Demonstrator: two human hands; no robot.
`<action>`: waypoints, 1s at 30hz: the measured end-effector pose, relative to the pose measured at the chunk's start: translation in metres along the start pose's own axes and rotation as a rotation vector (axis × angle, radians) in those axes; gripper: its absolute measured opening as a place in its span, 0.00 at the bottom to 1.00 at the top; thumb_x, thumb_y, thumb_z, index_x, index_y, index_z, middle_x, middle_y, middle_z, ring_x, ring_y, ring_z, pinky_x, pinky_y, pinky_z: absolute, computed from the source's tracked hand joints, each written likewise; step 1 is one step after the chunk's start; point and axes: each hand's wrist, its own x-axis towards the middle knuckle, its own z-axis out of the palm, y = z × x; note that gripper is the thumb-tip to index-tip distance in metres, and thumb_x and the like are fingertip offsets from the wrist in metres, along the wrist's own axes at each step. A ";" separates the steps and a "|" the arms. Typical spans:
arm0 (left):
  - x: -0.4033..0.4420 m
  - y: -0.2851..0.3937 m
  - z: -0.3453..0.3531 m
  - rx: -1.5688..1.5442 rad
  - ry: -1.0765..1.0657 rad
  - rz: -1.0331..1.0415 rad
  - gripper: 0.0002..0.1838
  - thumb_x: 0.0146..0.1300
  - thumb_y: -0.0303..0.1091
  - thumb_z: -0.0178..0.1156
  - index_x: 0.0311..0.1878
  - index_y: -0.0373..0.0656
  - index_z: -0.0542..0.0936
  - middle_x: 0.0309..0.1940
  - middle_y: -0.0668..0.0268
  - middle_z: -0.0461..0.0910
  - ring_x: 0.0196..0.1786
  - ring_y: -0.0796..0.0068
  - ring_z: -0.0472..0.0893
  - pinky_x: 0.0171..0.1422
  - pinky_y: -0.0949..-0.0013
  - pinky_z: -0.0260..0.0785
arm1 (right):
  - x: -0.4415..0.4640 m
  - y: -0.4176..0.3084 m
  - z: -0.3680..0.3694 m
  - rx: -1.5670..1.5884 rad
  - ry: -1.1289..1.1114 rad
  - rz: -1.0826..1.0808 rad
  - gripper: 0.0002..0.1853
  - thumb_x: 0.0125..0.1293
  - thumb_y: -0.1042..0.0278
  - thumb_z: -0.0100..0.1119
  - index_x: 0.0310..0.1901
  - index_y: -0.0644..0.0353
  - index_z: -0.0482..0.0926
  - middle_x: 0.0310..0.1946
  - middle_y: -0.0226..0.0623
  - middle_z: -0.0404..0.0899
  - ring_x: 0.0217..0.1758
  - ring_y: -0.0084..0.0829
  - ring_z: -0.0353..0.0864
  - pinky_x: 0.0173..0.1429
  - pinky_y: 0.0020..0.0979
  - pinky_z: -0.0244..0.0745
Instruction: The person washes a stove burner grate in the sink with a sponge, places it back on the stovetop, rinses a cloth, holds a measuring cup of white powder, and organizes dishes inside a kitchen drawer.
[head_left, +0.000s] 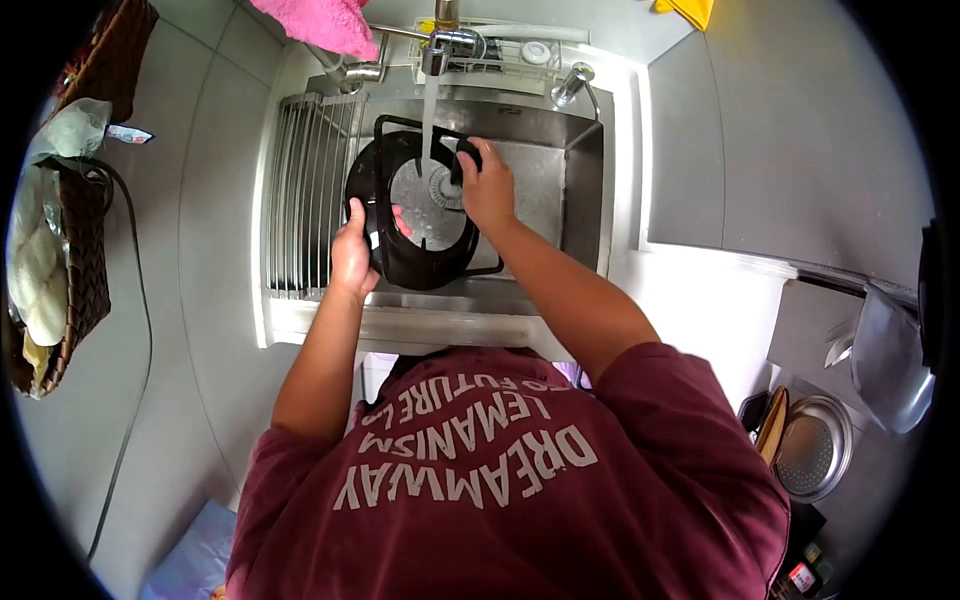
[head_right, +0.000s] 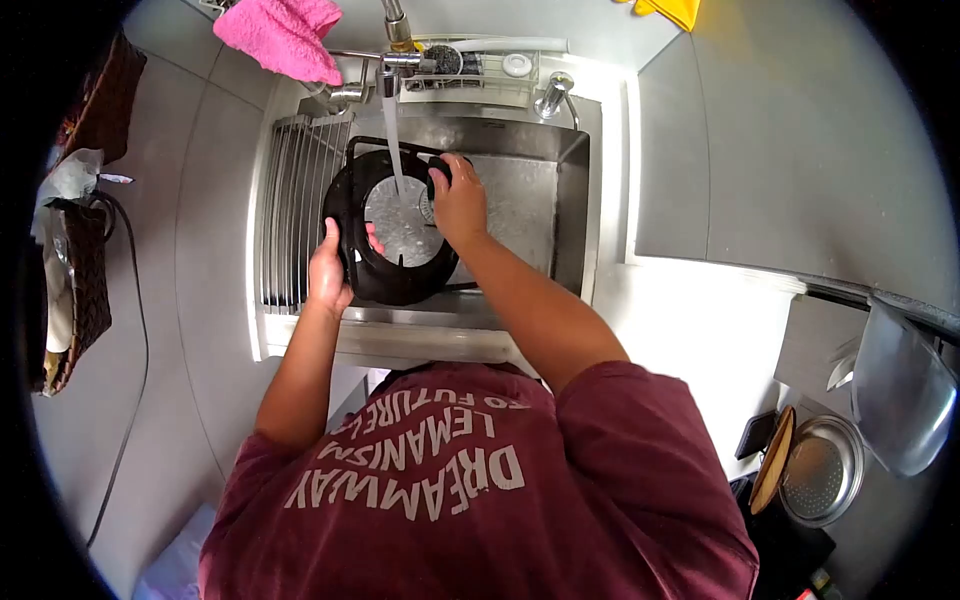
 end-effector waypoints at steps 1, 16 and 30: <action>0.000 0.004 0.005 0.005 0.008 0.015 0.33 0.73 0.58 0.38 0.47 0.31 0.77 0.32 0.58 0.81 0.37 0.65 0.81 0.46 0.64 0.75 | 0.003 0.004 0.008 -0.055 0.027 -0.039 0.17 0.65 0.63 0.58 0.49 0.66 0.75 0.48 0.51 0.79 0.52 0.53 0.76 0.56 0.42 0.72; 0.004 0.012 -0.014 -0.126 0.146 0.087 0.32 0.74 0.56 0.38 0.48 0.31 0.76 0.34 0.56 0.80 0.37 0.63 0.80 0.48 0.63 0.74 | 0.039 -0.031 0.034 1.305 -0.153 0.805 0.13 0.67 0.61 0.49 0.47 0.59 0.74 0.43 0.37 0.80 0.47 0.40 0.80 0.52 0.43 0.76; 0.006 0.008 -0.004 -0.174 0.152 0.064 0.31 0.74 0.55 0.39 0.46 0.32 0.77 0.32 0.57 0.80 0.37 0.63 0.80 0.46 0.62 0.74 | 0.054 -0.077 0.032 -0.111 -0.345 0.041 0.25 0.53 0.41 0.67 0.39 0.57 0.82 0.33 0.45 0.83 0.36 0.42 0.83 0.41 0.38 0.77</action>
